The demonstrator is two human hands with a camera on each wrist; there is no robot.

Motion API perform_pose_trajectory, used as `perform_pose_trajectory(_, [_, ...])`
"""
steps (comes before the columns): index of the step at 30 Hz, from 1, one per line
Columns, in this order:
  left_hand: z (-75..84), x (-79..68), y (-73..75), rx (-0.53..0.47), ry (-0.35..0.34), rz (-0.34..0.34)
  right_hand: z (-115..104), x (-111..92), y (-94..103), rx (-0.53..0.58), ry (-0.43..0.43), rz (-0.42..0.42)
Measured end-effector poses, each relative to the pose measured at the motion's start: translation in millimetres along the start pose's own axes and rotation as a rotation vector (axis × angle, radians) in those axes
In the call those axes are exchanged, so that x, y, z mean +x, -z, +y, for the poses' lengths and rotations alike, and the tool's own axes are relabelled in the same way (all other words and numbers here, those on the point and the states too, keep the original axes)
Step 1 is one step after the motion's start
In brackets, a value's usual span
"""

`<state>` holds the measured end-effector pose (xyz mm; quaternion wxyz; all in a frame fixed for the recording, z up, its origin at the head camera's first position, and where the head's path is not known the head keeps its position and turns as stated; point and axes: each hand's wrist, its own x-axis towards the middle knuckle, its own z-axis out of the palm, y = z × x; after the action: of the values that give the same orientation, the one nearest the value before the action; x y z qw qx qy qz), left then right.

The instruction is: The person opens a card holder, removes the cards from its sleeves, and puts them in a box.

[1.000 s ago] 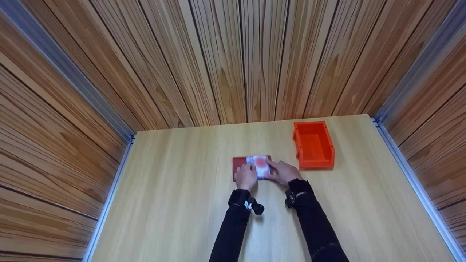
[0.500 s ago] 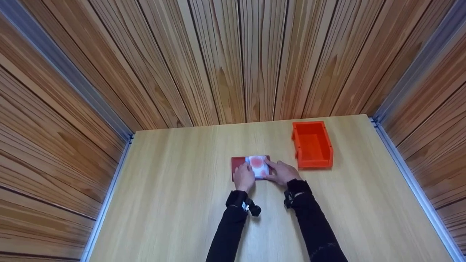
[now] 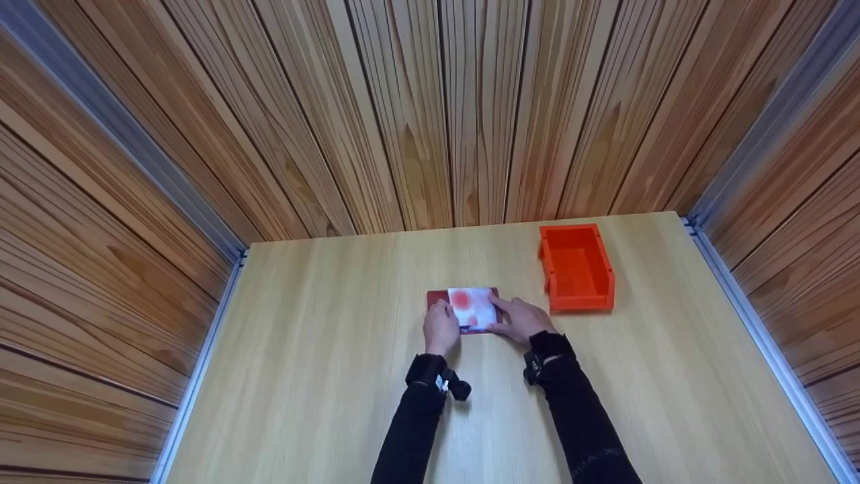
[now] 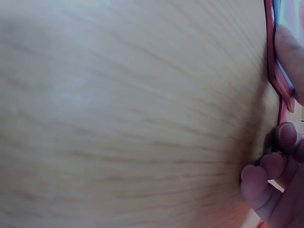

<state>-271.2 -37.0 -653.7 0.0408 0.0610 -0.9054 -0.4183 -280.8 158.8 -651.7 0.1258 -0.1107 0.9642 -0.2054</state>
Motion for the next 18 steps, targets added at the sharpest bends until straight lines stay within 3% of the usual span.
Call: perform_pose_trajectory(18, [-12.0, -1.0, 20.9, -0.071, 0.066, 0.003, -1.5, 1.0, 0.1, 0.026, -0.034, -0.024])
